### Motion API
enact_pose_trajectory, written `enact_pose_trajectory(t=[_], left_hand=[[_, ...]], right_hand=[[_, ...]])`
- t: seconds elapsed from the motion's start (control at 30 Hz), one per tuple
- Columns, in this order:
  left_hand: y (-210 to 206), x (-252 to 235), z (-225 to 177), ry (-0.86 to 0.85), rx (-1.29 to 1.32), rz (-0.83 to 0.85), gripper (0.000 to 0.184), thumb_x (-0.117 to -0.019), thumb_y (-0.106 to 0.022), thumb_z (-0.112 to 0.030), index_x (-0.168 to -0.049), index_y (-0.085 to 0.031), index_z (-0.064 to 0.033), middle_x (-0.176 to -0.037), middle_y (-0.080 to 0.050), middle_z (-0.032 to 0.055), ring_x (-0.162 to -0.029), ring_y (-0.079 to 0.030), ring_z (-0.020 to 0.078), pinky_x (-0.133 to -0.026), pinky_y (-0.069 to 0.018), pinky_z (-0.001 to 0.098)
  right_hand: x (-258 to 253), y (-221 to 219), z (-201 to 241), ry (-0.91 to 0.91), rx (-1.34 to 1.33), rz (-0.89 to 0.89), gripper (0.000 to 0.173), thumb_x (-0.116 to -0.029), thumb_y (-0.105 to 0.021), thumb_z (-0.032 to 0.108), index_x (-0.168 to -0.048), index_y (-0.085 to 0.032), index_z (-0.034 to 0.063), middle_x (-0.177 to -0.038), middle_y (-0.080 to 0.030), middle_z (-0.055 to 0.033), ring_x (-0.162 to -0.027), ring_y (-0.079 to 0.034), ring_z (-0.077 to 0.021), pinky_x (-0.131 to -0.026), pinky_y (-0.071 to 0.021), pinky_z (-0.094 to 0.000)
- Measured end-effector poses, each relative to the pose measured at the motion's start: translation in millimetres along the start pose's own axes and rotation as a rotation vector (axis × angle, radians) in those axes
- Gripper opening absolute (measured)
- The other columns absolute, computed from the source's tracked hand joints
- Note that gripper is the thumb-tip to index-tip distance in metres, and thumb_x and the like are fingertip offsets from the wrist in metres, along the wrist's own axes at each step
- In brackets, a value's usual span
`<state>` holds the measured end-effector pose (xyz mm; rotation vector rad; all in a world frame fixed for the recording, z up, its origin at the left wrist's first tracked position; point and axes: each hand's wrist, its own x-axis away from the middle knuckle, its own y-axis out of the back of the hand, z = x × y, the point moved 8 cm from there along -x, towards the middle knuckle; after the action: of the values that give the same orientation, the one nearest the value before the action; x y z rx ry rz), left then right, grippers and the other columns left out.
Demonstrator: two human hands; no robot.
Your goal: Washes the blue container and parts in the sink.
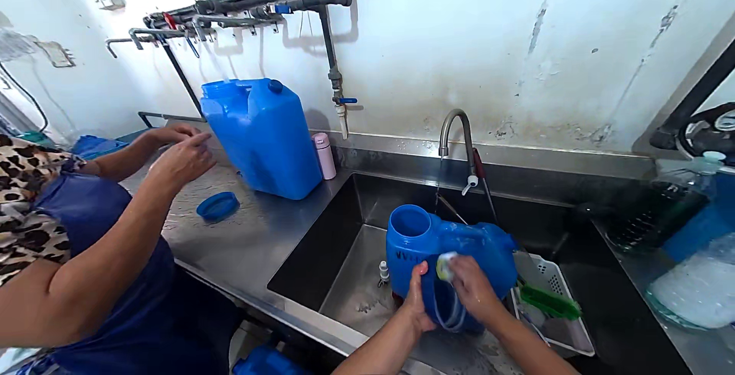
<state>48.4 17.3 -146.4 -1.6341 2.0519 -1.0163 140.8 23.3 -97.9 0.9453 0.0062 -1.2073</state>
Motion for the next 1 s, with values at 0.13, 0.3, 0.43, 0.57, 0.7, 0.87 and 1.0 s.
enact_pose_trajectory(t=[0.13, 0.3, 0.43, 0.57, 0.7, 0.87, 1.0], left_hand=[[-22.6, -11.0, -48.1, -0.080, -0.112, 0.034, 0.050, -0.1030, -0.019, -0.043, -0.107, -0.058, -0.0136, -0.084, -0.072, -0.0020, -0.077, -0.070, 0.0082, -0.070, -0.0599, 0.0283], [-46.5, -19.7, -61.4, -0.076, -0.084, 0.133, 0.047, -0.1025, -0.026, -0.044, -0.108, -0.058, -0.0106, -0.086, -0.072, 0.0014, -0.081, -0.072, 0.0120, -0.074, -0.0607, 0.0320], [-22.6, -27.9, -85.9, -0.103, -0.108, 0.101, 0.048, -0.1026, -0.028, -0.046, -0.107, -0.058, -0.0084, -0.083, -0.072, 0.0030, -0.076, -0.071, 0.0120, -0.069, -0.0609, 0.0302], [-18.3, -28.0, -65.9, -0.017, 0.001, 0.167, 0.051, -0.0995, -0.040, -0.056, -0.108, -0.061, -0.0099, -0.088, -0.074, 0.0051, -0.083, -0.073, 0.0165, -0.075, -0.0617, 0.0354], [15.4, -18.4, -73.6, 0.022, -0.111, 0.107, 0.054, -0.1044, -0.017, -0.046, -0.113, -0.057, -0.0104, -0.088, -0.072, 0.0015, -0.080, -0.071, 0.0115, -0.072, -0.0606, 0.0313], [43.2, -1.3, -43.1, 0.153, -0.098, 0.103, 0.065, -0.1033, -0.011, -0.056, -0.111, -0.061, -0.0156, -0.092, -0.074, 0.0008, -0.086, -0.071, 0.0130, -0.076, -0.0594, 0.0342], [71.4, 7.5, -57.5, 0.123, -0.169, 0.094, 0.054, -0.1018, -0.021, -0.049, -0.115, -0.059, -0.0118, -0.092, -0.074, 0.0016, -0.084, -0.072, 0.0123, -0.075, -0.0607, 0.0327]], right_hand=[[-1.3, -0.3, 25.2, 0.101, -0.128, -0.030, 0.026, -0.0850, -0.057, -0.007, -0.104, -0.073, -0.0148, -0.112, -0.069, -0.0320, -0.112, -0.065, -0.0444, -0.100, -0.0509, -0.0519], [-47.9, 36.5, 28.7, -0.065, 0.012, -0.157, 0.028, -0.0958, -0.056, 0.001, -0.114, -0.069, -0.0154, -0.123, -0.065, -0.0354, -0.121, -0.060, -0.0467, -0.106, -0.0466, -0.0536], [-40.0, 4.9, 37.7, 0.017, -0.016, 0.076, 0.023, -0.0936, -0.060, 0.000, -0.107, -0.073, -0.0127, -0.120, -0.067, -0.0324, -0.119, -0.063, -0.0445, -0.105, -0.0486, -0.0526], [-61.0, 14.1, 30.1, -0.141, 0.082, -0.061, 0.028, -0.0973, -0.055, 0.001, -0.116, -0.070, -0.0140, -0.127, -0.063, -0.0348, -0.127, -0.058, -0.0471, -0.111, -0.0432, -0.0541], [-29.1, -30.7, 43.5, -0.060, 0.024, 0.134, 0.022, -0.0934, -0.060, -0.003, -0.107, -0.074, -0.0113, -0.122, -0.068, -0.0315, -0.121, -0.062, -0.0463, -0.107, -0.0472, -0.0555], [-25.3, -47.7, 45.6, -0.163, -0.056, -0.047, 0.021, -0.0916, -0.061, -0.004, -0.105, -0.070, -0.0168, -0.121, -0.065, -0.0362, -0.121, -0.060, -0.0489, -0.107, -0.0455, -0.0570], [-4.0, -82.9, 39.4, -0.058, 0.013, 0.214, 0.019, -0.0890, -0.061, -0.009, -0.101, -0.075, -0.0117, -0.118, -0.069, -0.0323, -0.119, -0.064, -0.0479, -0.105, -0.0488, -0.0584]])
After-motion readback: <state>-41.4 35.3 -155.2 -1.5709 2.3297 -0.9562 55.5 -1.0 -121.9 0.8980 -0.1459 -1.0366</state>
